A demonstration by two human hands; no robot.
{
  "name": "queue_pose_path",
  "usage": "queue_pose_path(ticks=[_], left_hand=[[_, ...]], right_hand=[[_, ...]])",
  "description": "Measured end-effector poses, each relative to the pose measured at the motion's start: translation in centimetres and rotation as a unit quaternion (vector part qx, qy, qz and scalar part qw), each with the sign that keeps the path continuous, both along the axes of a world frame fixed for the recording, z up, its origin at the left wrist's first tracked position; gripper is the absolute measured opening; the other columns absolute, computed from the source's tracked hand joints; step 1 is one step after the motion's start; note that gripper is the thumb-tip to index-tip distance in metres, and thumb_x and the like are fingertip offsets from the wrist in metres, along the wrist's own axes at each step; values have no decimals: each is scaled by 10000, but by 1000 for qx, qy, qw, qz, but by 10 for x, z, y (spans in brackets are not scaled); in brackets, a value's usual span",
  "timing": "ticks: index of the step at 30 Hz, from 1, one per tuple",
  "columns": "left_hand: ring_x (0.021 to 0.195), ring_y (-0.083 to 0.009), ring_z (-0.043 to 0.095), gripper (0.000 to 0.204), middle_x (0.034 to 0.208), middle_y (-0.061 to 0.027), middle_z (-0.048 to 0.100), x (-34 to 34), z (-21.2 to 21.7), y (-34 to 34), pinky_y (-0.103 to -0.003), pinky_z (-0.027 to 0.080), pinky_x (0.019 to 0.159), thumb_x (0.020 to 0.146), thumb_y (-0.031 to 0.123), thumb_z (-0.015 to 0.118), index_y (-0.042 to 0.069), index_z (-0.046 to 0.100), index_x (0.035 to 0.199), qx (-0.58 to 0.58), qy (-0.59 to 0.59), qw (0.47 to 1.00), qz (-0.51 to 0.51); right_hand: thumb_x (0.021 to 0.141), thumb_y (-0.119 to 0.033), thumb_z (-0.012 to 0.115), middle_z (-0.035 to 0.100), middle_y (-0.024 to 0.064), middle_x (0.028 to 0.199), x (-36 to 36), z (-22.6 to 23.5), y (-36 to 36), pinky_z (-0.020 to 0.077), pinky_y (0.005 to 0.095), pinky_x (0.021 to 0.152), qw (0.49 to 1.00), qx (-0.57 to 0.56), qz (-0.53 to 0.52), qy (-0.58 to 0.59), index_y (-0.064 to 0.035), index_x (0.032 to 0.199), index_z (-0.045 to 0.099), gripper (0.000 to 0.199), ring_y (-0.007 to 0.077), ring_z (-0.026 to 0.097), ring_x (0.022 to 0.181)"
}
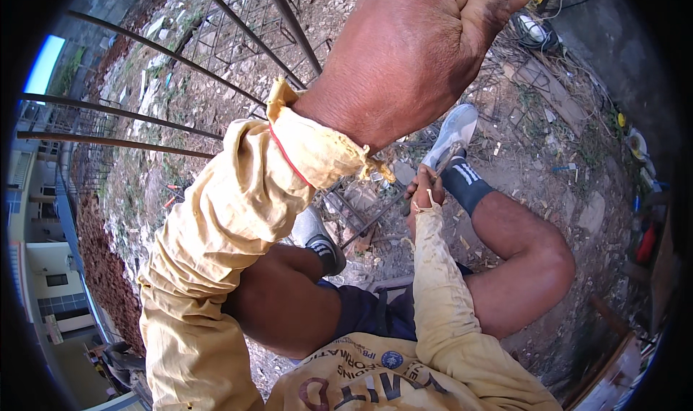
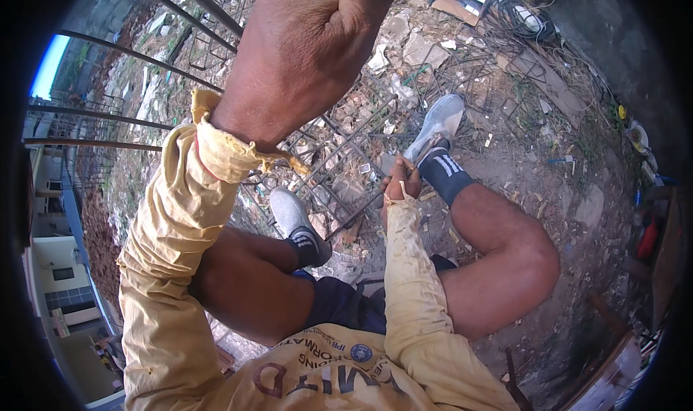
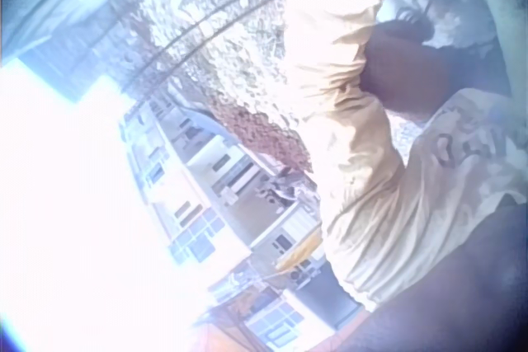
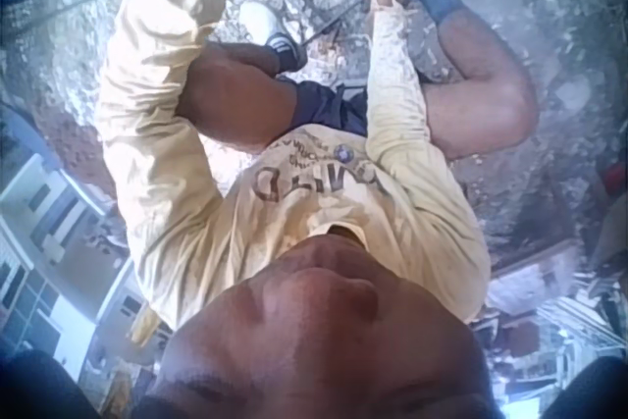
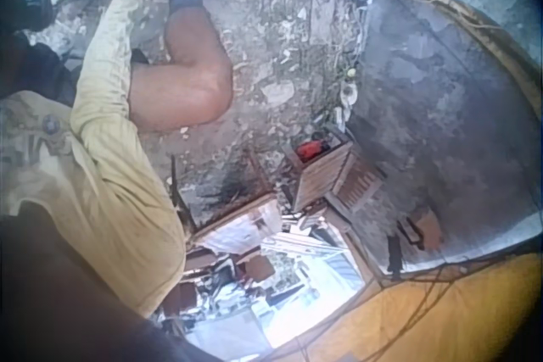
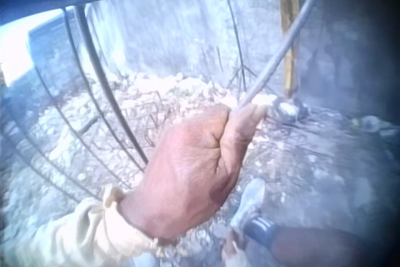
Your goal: The person sits on the ground and assembles a rebar cage by hand. They pick up rebar rods and wire ties, position the rods into a grid, and twist wire ties to secure the intersections.
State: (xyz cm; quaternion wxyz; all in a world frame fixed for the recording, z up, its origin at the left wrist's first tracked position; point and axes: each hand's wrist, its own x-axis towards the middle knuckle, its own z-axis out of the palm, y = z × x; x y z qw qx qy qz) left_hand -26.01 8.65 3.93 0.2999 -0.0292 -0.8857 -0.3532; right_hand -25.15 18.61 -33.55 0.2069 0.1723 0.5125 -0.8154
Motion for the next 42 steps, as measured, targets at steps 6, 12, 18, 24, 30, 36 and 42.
queue_pose_path(ticks=[6,12,18,24,30,36,42], left_hand=[[616,-406,581,391,701,-212,603,-31,-34,4,-505,462,575,965,364,489,23,629,834,-116,83,990,0],[547,-399,563,439,572,-190,543,-46,-58,41,-475,457,539,948,411,531,17,624,778,-100,-9,995,-8],[604,-388,592,457,643,-204,583,-60,-54,66,-466,486,582,952,432,510,20,622,788,-87,-24,995,-38],[737,-482,565,491,748,-299,588,-77,-37,57,-514,450,661,1011,350,395,-53,586,804,-68,-65,989,-111],[767,-437,618,429,768,-261,629,-81,-69,45,-502,493,715,958,364,480,-9,650,832,-116,-111,987,-2],[688,-404,610,528,693,-221,601,-86,-110,35,-479,478,667,965,495,455,10,614,829,-139,-148,979,2],[793,-444,618,507,792,-260,634,-95,-119,49,-511,484,758,961,463,458,9,635,822,-128,-193,973,-5]], right_hand=[[895,-232,602,508,35,704,3,1,0,411,274,371,1000,14,16,17,-38,1059,595,254,122,496,452],[898,-244,592,522,45,707,-2,6,4,388,262,364,1000,23,-11,17,-16,1010,596,255,113,487,434],[896,-224,589,525,42,662,5,20,0,388,254,360,997,24,-9,69,-10,1026,588,250,103,479,418],[906,-169,587,485,5,616,-5,14,3,376,257,355,1000,-5,-24,-10,-39,1017,590,171,96,466,424],[896,-189,606,519,10,661,2,18,0,388,249,374,1000,-18,-12,-17,-37,1024,594,199,90,483,452],[889,-167,612,509,6,700,7,23,-1,401,239,381,1000,-8,3,-14,-28,1029,591,198,81,475,461],[880,-166,627,506,12,704,6,27,0,399,243,377,999,-34,-7,-24,-30,1026,584,203,87,477,461]])
